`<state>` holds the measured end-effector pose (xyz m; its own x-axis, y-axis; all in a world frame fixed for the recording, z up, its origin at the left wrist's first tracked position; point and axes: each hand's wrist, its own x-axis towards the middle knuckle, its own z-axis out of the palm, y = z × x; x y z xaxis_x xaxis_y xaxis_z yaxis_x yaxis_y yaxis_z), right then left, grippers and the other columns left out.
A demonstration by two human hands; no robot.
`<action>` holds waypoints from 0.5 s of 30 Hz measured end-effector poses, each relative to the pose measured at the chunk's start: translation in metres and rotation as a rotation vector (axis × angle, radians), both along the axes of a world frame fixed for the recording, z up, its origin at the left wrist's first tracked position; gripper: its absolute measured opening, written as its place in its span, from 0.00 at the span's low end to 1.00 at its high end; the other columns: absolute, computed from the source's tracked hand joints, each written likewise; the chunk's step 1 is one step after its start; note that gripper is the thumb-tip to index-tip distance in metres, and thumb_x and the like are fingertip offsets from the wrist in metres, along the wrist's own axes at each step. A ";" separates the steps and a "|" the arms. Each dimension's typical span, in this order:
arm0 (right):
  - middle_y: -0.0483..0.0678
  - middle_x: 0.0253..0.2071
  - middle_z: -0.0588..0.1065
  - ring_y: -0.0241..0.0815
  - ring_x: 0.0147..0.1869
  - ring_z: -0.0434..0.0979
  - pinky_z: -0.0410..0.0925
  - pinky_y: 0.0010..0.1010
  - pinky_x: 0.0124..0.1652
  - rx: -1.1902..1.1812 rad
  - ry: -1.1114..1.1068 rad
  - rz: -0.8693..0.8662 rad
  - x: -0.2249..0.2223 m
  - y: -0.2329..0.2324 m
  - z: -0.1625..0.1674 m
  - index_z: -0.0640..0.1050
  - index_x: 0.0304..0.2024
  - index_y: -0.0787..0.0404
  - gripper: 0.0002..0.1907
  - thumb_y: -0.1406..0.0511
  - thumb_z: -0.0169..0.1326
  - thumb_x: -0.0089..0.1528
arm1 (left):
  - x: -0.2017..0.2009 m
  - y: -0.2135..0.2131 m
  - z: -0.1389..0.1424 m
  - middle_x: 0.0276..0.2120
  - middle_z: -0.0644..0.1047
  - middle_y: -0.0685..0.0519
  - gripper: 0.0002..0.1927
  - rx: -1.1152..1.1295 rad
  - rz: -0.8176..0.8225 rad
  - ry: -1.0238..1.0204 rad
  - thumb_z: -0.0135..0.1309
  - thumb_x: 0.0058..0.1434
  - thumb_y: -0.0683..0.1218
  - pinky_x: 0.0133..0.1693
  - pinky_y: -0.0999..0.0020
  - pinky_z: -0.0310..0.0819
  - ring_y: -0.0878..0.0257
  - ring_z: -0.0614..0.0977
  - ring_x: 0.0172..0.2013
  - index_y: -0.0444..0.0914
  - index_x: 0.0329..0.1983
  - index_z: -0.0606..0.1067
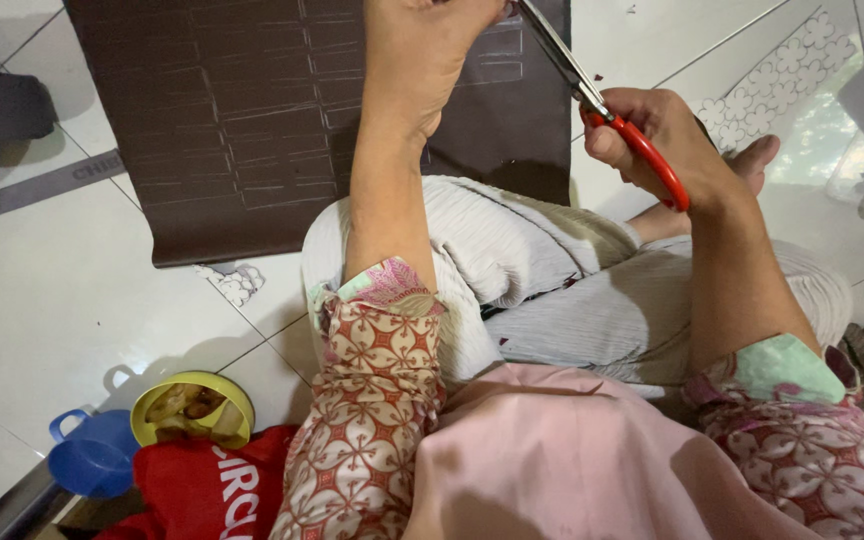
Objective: The person sits on the floor and cuts small white paper pieces into flower shapes with red-handled scissors, working over a dark cutting mat. They hold each paper piece in one hand while snipping curved petal outlines, occasionally picking up a printed flower-pattern template sheet to compare, and set finished cut pieces aside on the floor.
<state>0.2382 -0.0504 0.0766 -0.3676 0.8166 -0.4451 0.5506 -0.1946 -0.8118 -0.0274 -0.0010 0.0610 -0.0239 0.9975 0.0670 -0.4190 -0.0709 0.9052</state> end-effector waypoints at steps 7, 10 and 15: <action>0.33 0.18 0.58 0.26 0.21 0.54 0.49 0.24 0.22 0.028 0.043 0.016 0.004 0.001 -0.003 0.75 0.32 0.58 0.36 0.33 0.56 0.56 | -0.002 0.002 0.000 0.31 0.81 0.57 0.02 0.020 -0.006 0.046 0.63 0.64 0.34 0.40 0.72 0.78 0.69 0.82 0.33 0.32 0.36 0.82; 0.34 0.18 0.58 0.27 0.21 0.54 0.49 0.24 0.22 0.021 0.029 0.013 0.005 0.002 -0.003 0.74 0.32 0.59 0.35 0.34 0.57 0.56 | -0.003 0.001 0.001 0.30 0.81 0.57 0.02 0.030 -0.012 0.066 0.63 0.63 0.34 0.39 0.72 0.77 0.69 0.81 0.32 0.32 0.35 0.81; 0.35 0.24 0.66 0.27 0.25 0.61 0.57 0.21 0.25 0.105 0.108 0.121 0.007 0.005 0.003 0.74 0.35 0.59 0.37 0.32 0.56 0.58 | -0.001 0.000 -0.001 0.30 0.81 0.58 0.02 0.001 -0.009 0.011 0.62 0.64 0.34 0.39 0.73 0.76 0.70 0.81 0.33 0.32 0.35 0.81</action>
